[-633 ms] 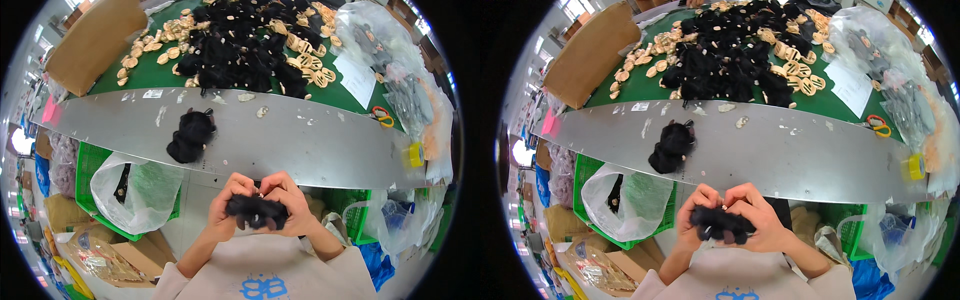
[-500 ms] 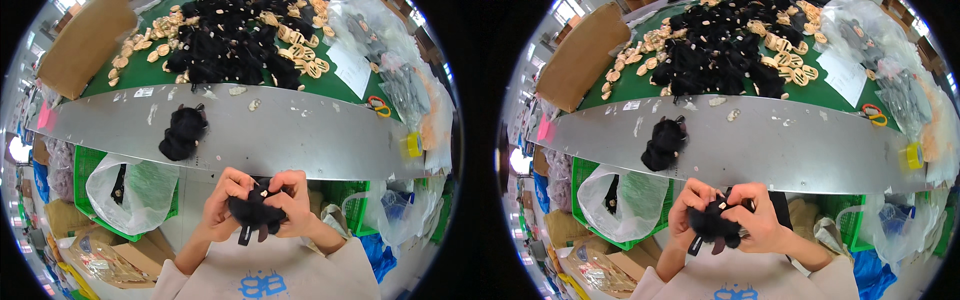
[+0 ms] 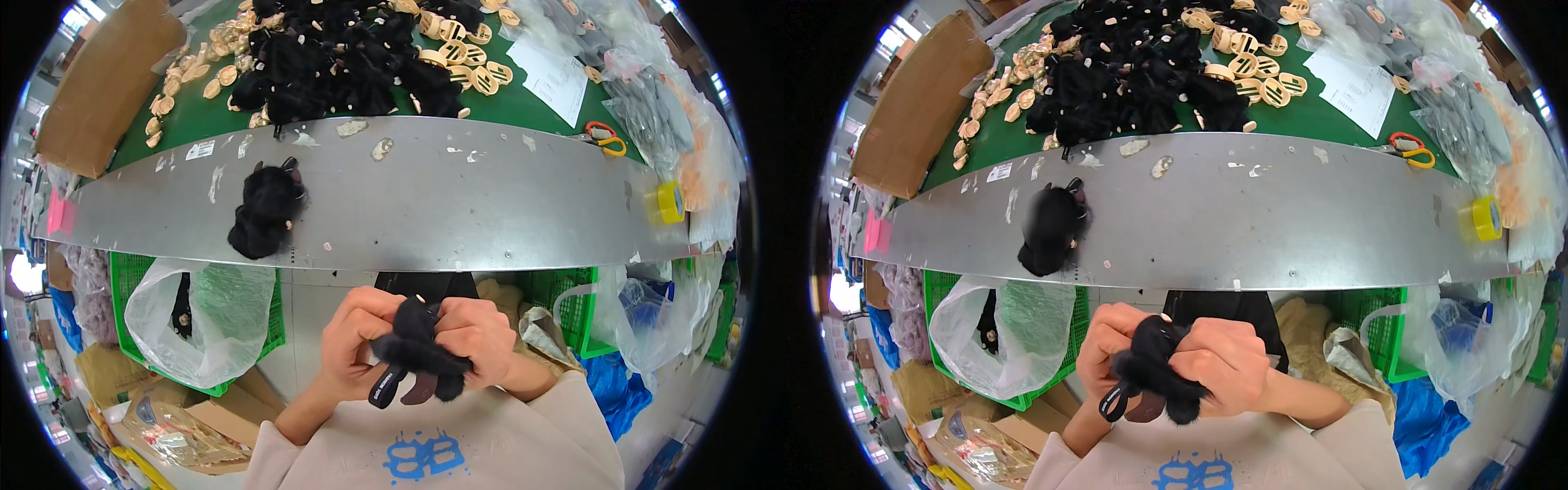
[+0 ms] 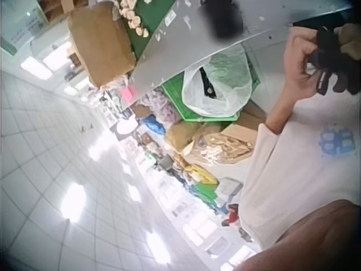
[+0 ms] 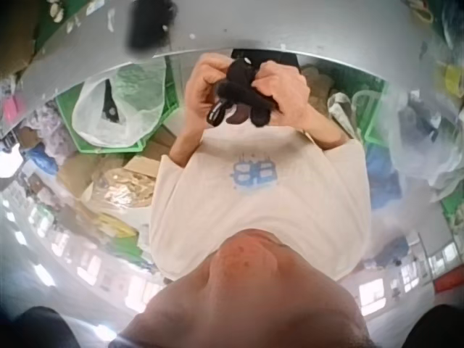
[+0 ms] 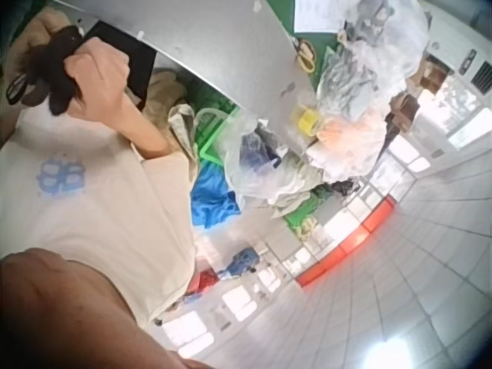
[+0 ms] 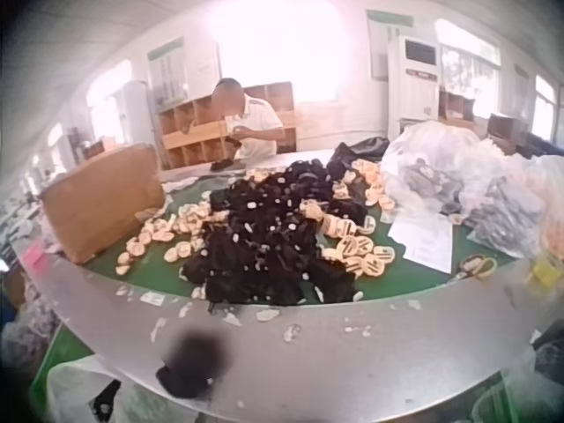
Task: The person repeatedly picks up small black plush toys and wooden circular parts, inserts the wooden pieces into the plush bodies, and places the assembled toys on the table. The process is repeated for multiple units.
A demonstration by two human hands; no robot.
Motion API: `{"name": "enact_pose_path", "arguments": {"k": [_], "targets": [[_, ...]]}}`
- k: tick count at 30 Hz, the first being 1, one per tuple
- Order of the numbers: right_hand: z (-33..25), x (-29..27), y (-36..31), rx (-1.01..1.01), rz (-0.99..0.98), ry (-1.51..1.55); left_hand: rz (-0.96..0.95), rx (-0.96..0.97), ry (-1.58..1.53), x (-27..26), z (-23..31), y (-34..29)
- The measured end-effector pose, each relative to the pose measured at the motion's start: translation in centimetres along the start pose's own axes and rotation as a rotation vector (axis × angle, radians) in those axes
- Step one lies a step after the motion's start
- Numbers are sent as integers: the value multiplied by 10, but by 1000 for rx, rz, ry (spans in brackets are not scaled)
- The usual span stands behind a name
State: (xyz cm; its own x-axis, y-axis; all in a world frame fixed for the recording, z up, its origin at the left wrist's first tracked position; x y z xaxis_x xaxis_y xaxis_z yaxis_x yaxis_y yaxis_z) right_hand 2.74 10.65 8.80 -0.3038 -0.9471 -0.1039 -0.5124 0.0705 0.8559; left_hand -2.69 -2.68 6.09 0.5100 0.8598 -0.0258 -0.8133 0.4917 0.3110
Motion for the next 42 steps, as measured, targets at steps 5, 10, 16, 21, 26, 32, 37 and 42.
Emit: {"name": "enact_pose_path", "arguments": {"k": [5,10,16,21,26,32,37,42], "targets": [[-2,-6,1,21,116,-109,177,137,151,2,9,-6],[-6,7,-13,107,133,-223,336,140,137,-5,8,-6],[-2,19,-18,184,-10,-172,494,4,31,-17,-10,-7],[2,18,-12,178,-89,-210,542,-159,23,-20,-28,-5],[29,7,-8,326,69,34,329,-237,-341,-19,-38,0],[34,10,-10,231,-61,-97,136,-340,-509,-22,-57,-2],[34,11,-14,100,-96,-142,32,-509,-230,-17,-47,9],[49,-7,-8,319,-140,-149,75,-527,-70,-13,-45,12]]}}
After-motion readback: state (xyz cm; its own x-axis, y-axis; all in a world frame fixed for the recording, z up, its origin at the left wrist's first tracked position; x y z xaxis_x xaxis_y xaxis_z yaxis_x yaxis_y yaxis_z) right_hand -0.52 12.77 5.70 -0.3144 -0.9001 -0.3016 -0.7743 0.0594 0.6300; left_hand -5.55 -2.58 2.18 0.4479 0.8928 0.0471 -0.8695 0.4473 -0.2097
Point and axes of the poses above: each hand's wrist, its own y-axis towards the middle knuckle, its own x-axis out of the palm, z = x × y, the point moved 7 cm from there along y, towards the middle knuckle, and after that the axes turned 7 degrees about -x, right-handed, at the moved point
